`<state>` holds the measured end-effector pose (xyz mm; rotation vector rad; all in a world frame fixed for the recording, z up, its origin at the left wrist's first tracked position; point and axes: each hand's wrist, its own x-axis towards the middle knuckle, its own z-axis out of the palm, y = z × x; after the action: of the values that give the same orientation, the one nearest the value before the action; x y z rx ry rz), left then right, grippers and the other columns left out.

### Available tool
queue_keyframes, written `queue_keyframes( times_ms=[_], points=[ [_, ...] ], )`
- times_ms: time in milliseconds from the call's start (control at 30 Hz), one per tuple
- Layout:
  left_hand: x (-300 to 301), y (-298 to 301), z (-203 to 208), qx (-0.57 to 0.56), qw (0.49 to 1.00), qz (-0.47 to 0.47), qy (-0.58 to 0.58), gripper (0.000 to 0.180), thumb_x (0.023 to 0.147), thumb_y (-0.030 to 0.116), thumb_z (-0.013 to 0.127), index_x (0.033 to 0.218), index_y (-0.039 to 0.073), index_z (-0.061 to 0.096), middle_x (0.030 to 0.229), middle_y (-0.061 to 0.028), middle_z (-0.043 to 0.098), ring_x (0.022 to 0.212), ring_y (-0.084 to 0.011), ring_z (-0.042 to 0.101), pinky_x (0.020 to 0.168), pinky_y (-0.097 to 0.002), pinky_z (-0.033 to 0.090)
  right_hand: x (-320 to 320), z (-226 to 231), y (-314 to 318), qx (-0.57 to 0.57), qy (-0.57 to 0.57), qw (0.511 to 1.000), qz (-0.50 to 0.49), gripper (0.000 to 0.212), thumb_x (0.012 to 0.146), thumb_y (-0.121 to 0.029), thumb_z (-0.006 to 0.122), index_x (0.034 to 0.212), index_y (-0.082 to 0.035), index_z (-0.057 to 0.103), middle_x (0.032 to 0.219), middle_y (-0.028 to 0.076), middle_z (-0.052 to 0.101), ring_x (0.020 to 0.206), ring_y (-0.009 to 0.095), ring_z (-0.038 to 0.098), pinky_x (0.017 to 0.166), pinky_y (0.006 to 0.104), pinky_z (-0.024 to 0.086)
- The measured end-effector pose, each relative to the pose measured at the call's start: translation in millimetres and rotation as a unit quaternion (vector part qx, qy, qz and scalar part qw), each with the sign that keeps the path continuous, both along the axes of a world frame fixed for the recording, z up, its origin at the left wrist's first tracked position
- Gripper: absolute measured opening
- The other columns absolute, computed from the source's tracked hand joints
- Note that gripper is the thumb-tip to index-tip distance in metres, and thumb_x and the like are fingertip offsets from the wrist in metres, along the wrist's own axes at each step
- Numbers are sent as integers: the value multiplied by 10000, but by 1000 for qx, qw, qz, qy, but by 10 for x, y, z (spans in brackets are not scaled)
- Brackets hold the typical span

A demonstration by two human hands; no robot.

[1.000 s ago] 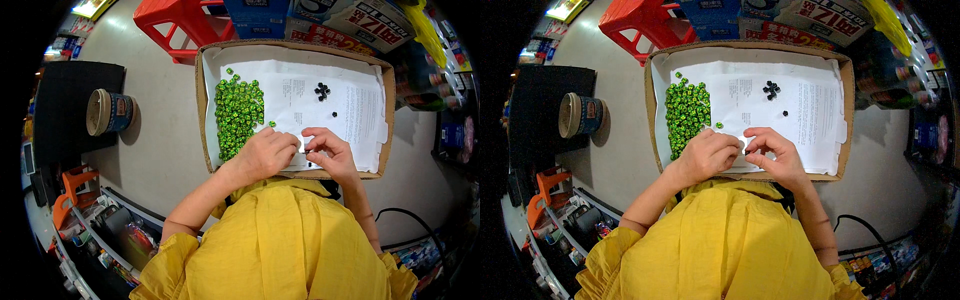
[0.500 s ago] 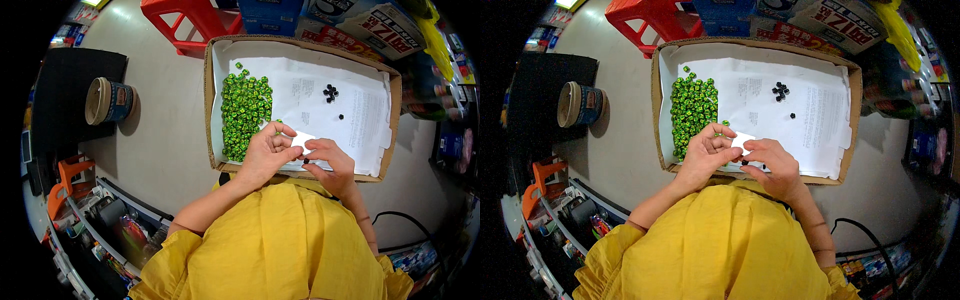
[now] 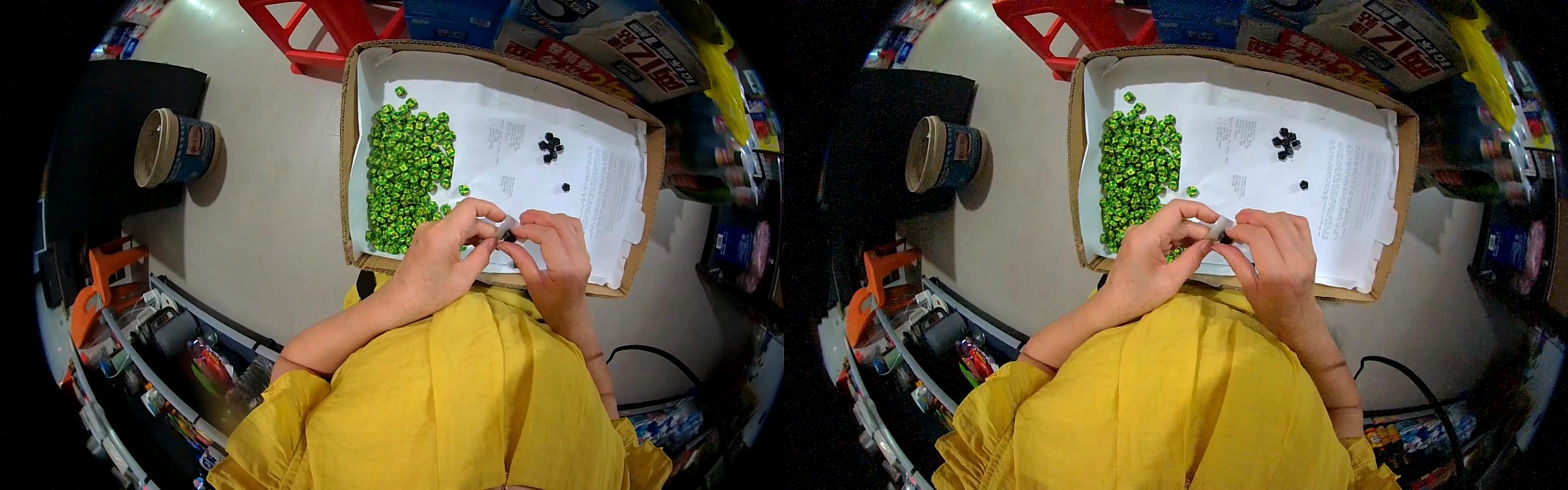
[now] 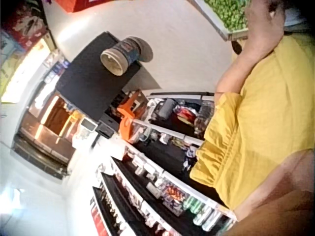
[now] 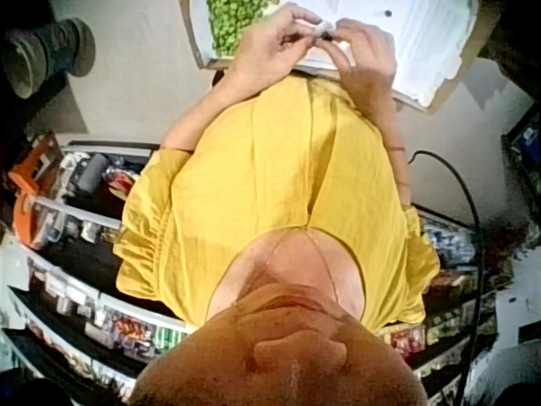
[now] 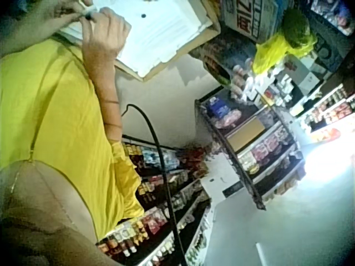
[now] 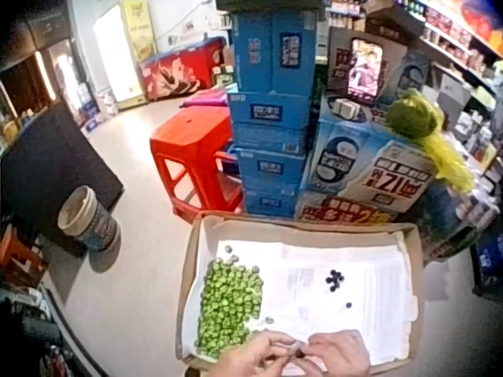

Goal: The person assembles small green trimmings and black components by hand over a cardboard box, fitting the pieces together and placing them on a piece of paper.

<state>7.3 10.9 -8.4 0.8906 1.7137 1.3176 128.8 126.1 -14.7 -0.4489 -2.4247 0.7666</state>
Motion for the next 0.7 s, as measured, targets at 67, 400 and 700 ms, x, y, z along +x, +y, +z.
queue_keyframes(
  times_ms=[67, 400, 700],
  points=[
    [0, -10, 17, 6, 1000, 2, -2, 183, 855, 7, 537, 1035, -1, 503, 814, -52, 643, 730, -53, 555, 616, -198, 441, -5, -1, -9, 2, -1, 1000, 1, 231, 629, -84, 742, 803, -54, 592, 876, 64, 587, 772, 233, 540, 677, 320, 425],
    [-14, -11, -63, 19, 996, 5, -83, 172, 863, 24, 549, 1024, -19, 503, 882, -49, 619, 789, -70, 568, 654, -206, 448, -8, 0, -24, 4, -13, 1000, 10, 227, 630, -112, 741, 799, -55, 602, 857, 53, 589, 754, 218, 549, 680, 319, 426],
    [-54, -34, -3, 1, 987, 13, -162, 229, 801, -20, 616, 999, 2, 503, 768, -25, 618, 689, -35, 541, 581, -175, 408, 21, 122, 35, -1, -15, 998, 68, 282, 627, -174, 753, 851, -86, 607, 839, 35, 583, 746, 196, 547, 715, 333, 399]
  ],
)
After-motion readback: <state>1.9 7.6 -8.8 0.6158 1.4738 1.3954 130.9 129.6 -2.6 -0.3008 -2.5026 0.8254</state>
